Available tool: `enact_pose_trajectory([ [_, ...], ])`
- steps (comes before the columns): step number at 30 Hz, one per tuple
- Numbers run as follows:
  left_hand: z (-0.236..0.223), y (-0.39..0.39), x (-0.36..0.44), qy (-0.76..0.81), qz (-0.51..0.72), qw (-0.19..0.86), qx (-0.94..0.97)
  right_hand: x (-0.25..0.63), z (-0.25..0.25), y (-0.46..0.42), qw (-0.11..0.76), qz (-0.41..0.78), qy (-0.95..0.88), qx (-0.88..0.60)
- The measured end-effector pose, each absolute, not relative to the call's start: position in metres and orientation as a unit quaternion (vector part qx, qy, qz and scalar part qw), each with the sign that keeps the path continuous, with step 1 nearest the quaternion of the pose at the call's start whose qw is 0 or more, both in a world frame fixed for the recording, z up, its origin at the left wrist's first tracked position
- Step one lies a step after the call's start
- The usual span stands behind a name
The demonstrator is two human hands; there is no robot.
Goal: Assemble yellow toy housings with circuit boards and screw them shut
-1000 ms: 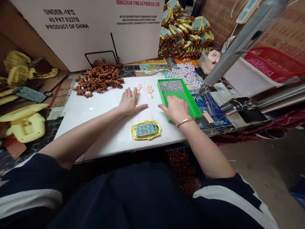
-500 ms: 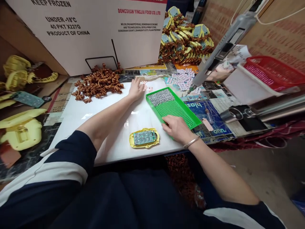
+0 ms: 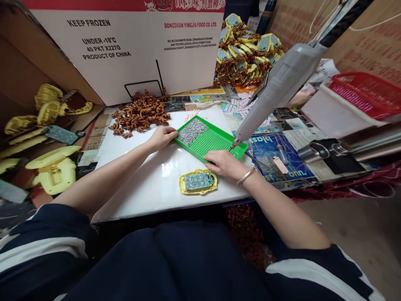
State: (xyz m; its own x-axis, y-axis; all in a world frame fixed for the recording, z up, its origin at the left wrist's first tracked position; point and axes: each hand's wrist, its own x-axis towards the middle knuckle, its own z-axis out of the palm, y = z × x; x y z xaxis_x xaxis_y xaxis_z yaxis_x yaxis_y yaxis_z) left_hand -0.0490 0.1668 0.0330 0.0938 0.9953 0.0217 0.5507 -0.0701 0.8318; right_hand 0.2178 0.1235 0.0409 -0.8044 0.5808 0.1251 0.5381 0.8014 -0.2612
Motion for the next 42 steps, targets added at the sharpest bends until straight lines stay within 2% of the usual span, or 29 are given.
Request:
enact_pose_trajectory([
  [6,0.04,0.143,-0.073,0.627,0.337,0.331,0.62,0.205,0.032,0.125,0.137,0.113,-0.926,-0.333],
  [8,0.041,0.131,-0.082,0.64,0.345,0.326,0.604,0.202,0.032,0.122,0.177,0.126,-0.912,-0.348],
  [13,0.038,0.104,-0.101,0.664,0.374,0.338,0.553,0.203,0.036,0.117,0.48,0.131,-0.735,-0.461],
  [15,0.035,0.096,-0.103,0.664,0.395,0.357,0.525,0.205,0.033,0.117,0.51,0.116,-0.697,-0.49],
  [20,0.031,0.091,-0.102,0.655,0.427,0.373,0.499,0.202,0.02,0.12,0.363,0.11,-0.781,-0.496],
  [28,0.027,0.101,-0.096,0.643,0.439,0.39,0.492,0.204,0.022,0.164,0.262,0.081,-0.808,-0.522],
  [32,0.025,0.103,-0.094,0.64,0.449,0.398,0.481,0.203,0.036,0.181,0.17,0.06,-0.846,-0.501],
  [34,0.025,0.102,-0.093,0.637,0.452,0.404,0.476,0.193,0.045,0.185,0.154,0.059,-0.86,-0.482],
  [38,0.023,0.097,-0.089,0.627,0.461,0.421,0.466,0.142,0.058,0.19,0.184,0.128,-0.89,-0.397],
  [42,0.018,0.094,-0.086,0.619,0.469,0.429,0.461,0.077,0.052,0.193,0.141,0.175,-0.913,-0.34],
])
